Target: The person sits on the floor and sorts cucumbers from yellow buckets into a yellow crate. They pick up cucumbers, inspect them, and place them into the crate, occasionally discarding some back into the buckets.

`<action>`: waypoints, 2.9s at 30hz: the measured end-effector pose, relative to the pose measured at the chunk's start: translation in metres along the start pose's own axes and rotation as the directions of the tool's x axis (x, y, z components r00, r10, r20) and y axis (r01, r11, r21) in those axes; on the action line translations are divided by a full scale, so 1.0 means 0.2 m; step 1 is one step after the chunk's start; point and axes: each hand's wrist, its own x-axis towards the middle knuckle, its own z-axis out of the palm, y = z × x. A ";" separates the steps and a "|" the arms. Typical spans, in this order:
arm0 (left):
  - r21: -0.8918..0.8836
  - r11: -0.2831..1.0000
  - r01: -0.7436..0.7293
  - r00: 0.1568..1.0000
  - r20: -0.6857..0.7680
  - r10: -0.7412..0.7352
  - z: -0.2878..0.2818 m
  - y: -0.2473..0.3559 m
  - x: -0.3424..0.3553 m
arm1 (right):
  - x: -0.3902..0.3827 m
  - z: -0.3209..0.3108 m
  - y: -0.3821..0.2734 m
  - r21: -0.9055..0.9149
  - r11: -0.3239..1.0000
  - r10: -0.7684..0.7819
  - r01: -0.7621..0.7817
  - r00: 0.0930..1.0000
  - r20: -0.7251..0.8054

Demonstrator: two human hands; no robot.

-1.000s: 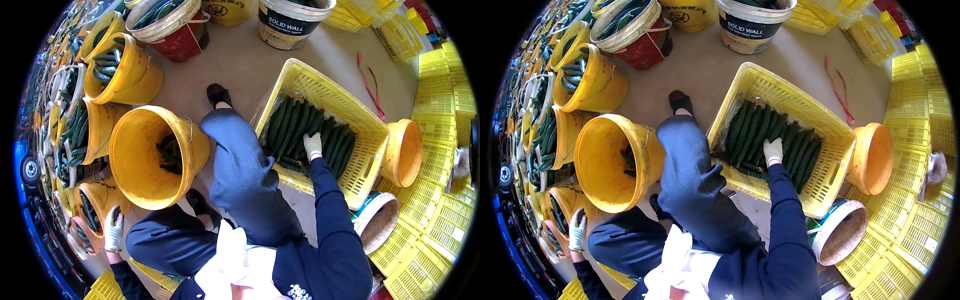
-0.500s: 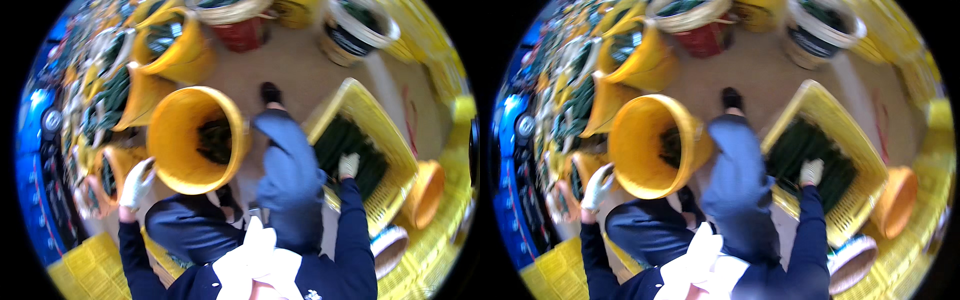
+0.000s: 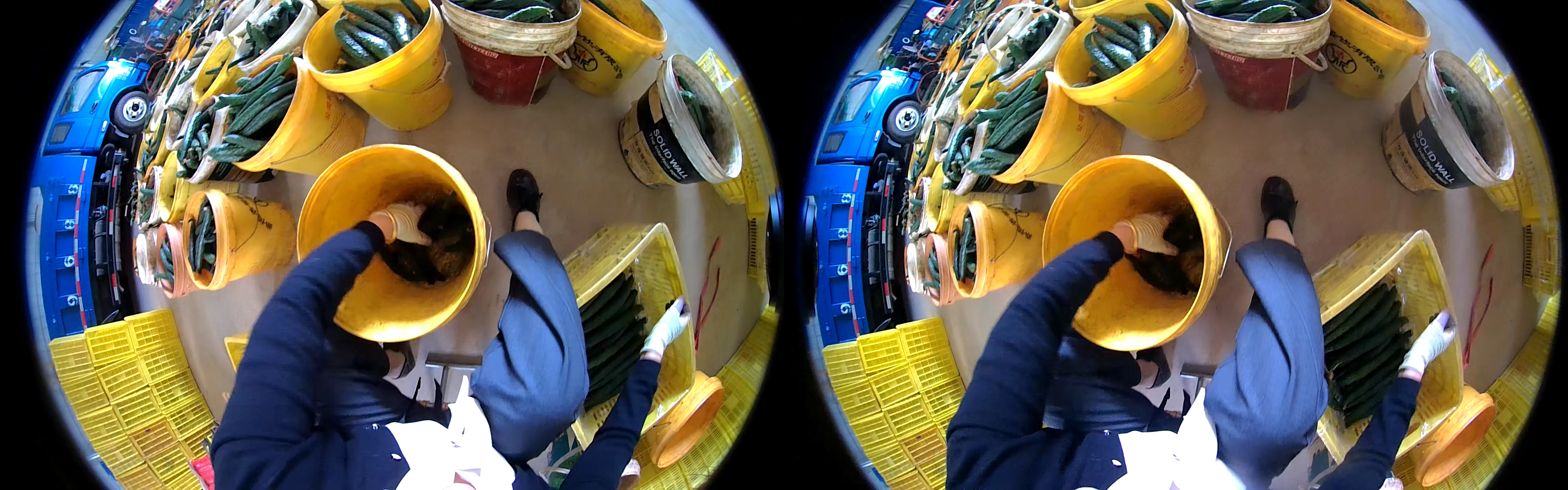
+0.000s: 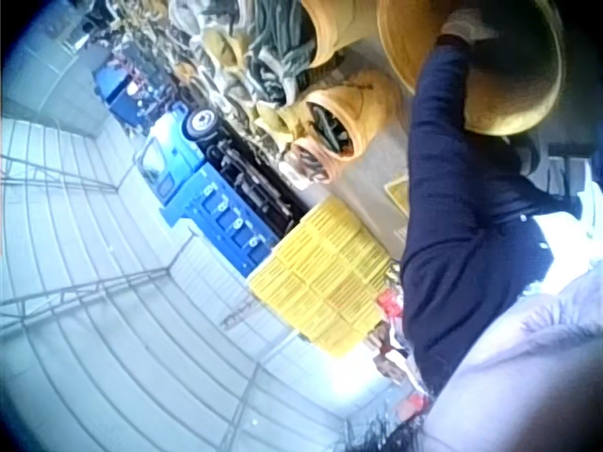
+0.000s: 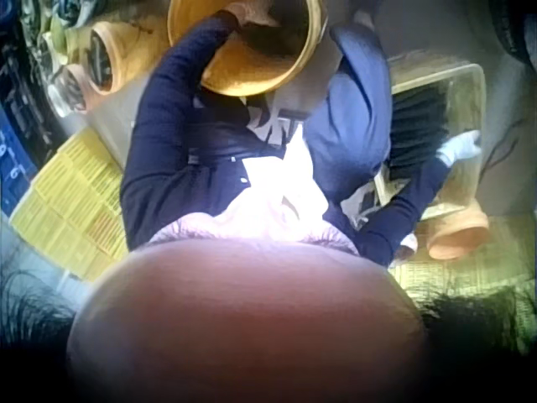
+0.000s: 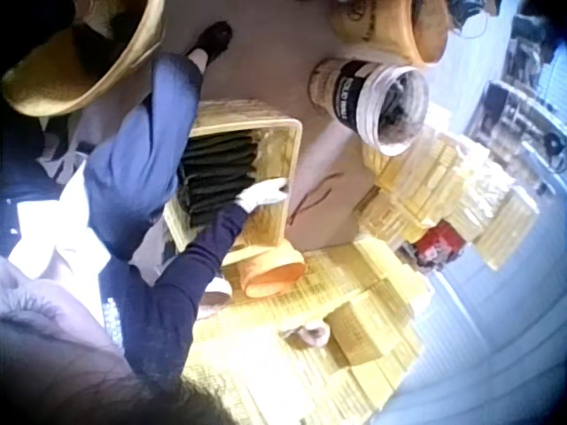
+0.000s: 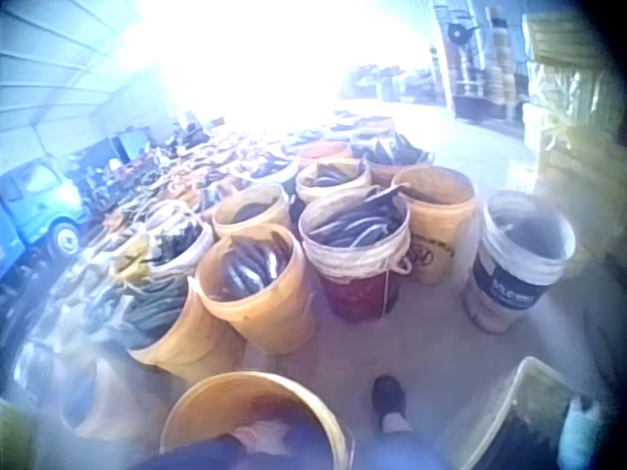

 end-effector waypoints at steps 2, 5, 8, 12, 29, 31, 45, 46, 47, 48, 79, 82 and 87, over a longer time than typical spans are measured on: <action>0.046 0.998 0.052 0.991 -0.128 -0.046 0.15 0.09 0.17 | -0.07 -0.09 0.06 0.039 0.991 -0.131 0.130 0.991 0.022; -0.349 0.934 0.080 0.977 -0.161 -0.143 0.35 0.04 0.38 | -0.15 -0.18 0.11 0.083 0.980 -0.192 0.182 0.972 0.137; -0.504 0.859 -0.092 0.929 -0.353 -0.107 0.44 -0.02 0.35 | -0.18 -0.21 0.07 0.230 0.972 0.012 -0.052 0.985 0.170; -0.605 0.782 -0.148 0.928 -0.358 -0.102 0.23 -0.02 0.13 | -0.30 -0.07 -0.19 0.414 0.896 0.044 -0.160 0.960 0.277; -0.623 0.566 0.539 0.759 0.068 -0.648 0.43 -0.62 -2.64 | -1.16 -0.23 -1.78 0.733 0.621 -0.622 -0.277 0.396 0.676; -0.477 0.666 0.574 0.783 0.081 -0.616 0.41 -0.57 -2.63 | -1.23 -0.27 -1.83 0.715 0.624 -0.623 -0.315 0.351 0.699; 0.575 0.776 -0.259 0.961 0.233 0.148 0.03 -0.05 -0.25 | -1.38 -0.11 -1.84 0.619 0.625 -0.471 -0.475 0.403 0.785; 0.650 0.702 -0.291 0.954 0.251 0.163 0.15 -0.09 -0.14 | -1.36 -0.13 -1.84 0.601 0.641 -0.434 -0.478 0.420 0.797; 0.664 0.711 -0.233 0.972 0.187 0.143 0.28 -0.12 -0.06 | -1.34 -0.14 -1.83 0.599 0.668 -0.427 -0.442 0.431 0.795; 0.670 0.721 -0.174 0.985 0.124 0.122 0.42 -0.14 -0.01 | -1.33 -0.16 -1.83 0.591 0.697 -0.417 -0.407 0.440 0.795; -0.267 0.896 -0.356 0.401 -0.909 -0.112 -0.40 0.21 -1.46 | -1.59 -0.06 -1.87 0.867 0.280 -0.703 -0.412 0.527 0.478; -0.207 0.978 0.009 0.391 -0.900 -0.193 -0.27 -0.24 -1.81 | -1.24 -0.34 -1.61 0.884 0.259 -0.606 -0.389 0.647 0.462; -0.430 0.845 0.318 0.404 -0.745 -0.531 0.17 -0.63 -2.28 | -0.68 -0.57 -0.79 0.720 0.672 -0.206 -0.173 0.890 0.406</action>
